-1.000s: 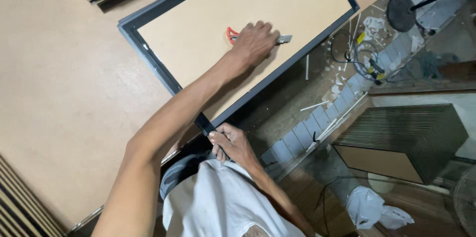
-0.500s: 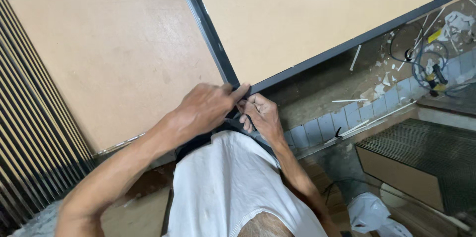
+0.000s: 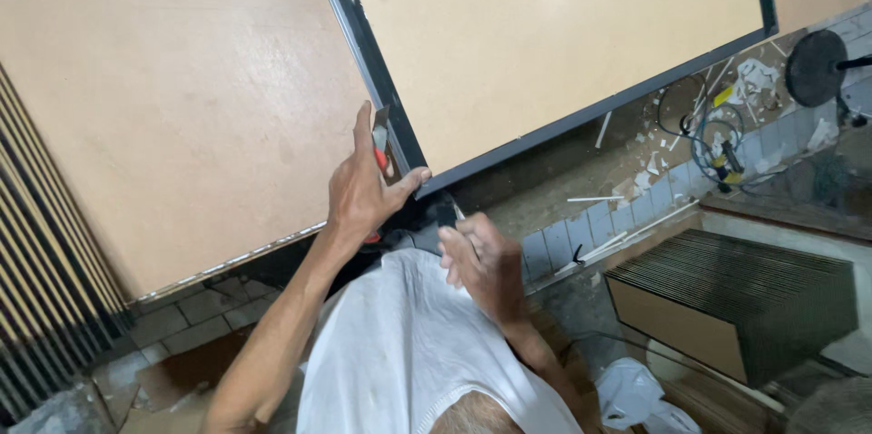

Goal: The person fits black moulding strips around a hardboard backing on a workbench, pressing the corners together and aligning the edges. They use a utility knife to trim excess material, apply tape along a joint, and press the frame edges before stacking the finished frame with a pile of similar frames.

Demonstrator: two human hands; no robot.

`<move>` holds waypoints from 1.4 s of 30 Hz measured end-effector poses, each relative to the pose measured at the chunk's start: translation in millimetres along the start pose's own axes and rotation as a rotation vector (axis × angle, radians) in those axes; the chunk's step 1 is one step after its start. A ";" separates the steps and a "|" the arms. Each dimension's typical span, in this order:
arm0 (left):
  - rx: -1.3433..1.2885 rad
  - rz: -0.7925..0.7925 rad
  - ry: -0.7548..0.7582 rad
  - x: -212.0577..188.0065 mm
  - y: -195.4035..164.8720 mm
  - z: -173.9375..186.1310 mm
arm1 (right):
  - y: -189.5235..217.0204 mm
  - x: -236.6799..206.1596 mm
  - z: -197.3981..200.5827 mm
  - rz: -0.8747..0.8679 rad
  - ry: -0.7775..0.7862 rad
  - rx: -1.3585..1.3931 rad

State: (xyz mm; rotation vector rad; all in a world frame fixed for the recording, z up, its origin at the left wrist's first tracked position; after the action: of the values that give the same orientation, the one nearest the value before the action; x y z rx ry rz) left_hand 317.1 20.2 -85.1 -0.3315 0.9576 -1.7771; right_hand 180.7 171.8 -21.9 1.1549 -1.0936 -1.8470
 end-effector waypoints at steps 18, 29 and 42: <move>-0.872 0.043 -0.426 87.7 -160.6 -93.6 | -23.6 112.4 243.1 0.164 -0.002 0.477; -0.009 0.025 -0.916 157.6 -316.8 -181.1 | 1.1 259.6 435.9 0.019 0.510 0.208; -0.625 0.202 -1.050 122.4 -329.8 -226.9 | 36.0 319.8 375.8 -0.030 1.106 -0.232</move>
State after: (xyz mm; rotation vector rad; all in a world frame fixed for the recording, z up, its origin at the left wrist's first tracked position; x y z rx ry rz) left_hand -93.5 59.3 -13.7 -1.3455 0.6796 -0.8387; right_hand -279.2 -9.7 -5.0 1.6956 -0.2143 -0.9905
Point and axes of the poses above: each hand's wrist, its own x-axis towards the middle knuckle, its own z-axis out of the back of the hand, y = z × x, the point moved 2 cm from there along x, towards the middle knuckle, and after that the axes turned 4 degrees about x, right-handed, at the moved point
